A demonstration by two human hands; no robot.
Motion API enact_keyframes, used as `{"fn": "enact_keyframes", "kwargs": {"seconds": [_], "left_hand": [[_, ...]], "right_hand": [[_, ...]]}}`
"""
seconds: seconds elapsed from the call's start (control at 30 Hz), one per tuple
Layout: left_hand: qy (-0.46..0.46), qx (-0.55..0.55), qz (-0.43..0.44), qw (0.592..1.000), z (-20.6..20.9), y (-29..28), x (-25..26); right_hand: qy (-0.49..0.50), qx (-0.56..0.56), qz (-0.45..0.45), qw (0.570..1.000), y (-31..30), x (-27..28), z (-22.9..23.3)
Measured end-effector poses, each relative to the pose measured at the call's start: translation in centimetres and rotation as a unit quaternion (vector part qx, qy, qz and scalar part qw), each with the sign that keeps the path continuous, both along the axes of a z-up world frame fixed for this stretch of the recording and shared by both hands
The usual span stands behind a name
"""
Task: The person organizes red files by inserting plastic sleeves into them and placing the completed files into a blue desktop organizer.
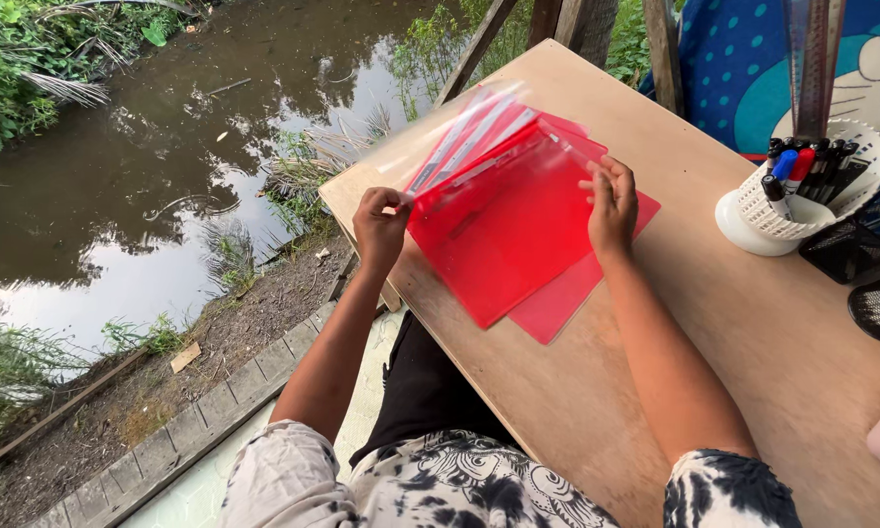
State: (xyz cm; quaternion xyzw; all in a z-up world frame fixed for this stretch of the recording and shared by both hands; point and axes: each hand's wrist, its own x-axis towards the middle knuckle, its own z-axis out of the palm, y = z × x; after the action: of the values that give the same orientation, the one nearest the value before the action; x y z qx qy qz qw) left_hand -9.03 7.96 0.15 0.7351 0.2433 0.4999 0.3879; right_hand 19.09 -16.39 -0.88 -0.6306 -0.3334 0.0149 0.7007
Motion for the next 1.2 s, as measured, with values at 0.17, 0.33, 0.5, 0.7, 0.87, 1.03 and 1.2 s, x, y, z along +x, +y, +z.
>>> {"fn": "enact_keyframes", "kwargs": {"seconds": [0.17,0.33,0.5,0.7,0.87,1.03,1.2], "left_hand": [[0.104,0.143,-0.039,0.983,0.6,-0.8,-1.4],[0.135,0.187,-0.075,0.97,1.9,-1.6,-2.2],[0.155,0.204,-0.078,0.963,2.4,-1.6,-2.0],[0.169,0.173,-0.111,0.964,2.0,-1.0,-1.9],[0.156,0.072,-0.065,0.983,2.1,-0.8,-0.9],[0.259,0.19,0.028,0.947,3.2,-1.6,1.4],[0.348,0.194,0.032,0.917,3.1,-1.5,2.4]], "right_hand": [[0.048,0.01,-0.022,0.999,-0.3,0.2,0.2],[0.028,0.015,-0.061,0.998,-0.6,0.9,-0.4],[0.033,0.012,-0.089,0.995,-0.7,1.7,-1.7],[0.053,0.08,-0.084,0.992,-0.5,2.8,-3.2],[0.175,0.131,-0.005,0.976,-1.1,1.8,-1.1],[0.141,0.119,0.012,0.983,-1.1,1.2,-0.7],[-0.046,0.039,-0.047,0.997,-1.3,0.5,-0.8]]}}
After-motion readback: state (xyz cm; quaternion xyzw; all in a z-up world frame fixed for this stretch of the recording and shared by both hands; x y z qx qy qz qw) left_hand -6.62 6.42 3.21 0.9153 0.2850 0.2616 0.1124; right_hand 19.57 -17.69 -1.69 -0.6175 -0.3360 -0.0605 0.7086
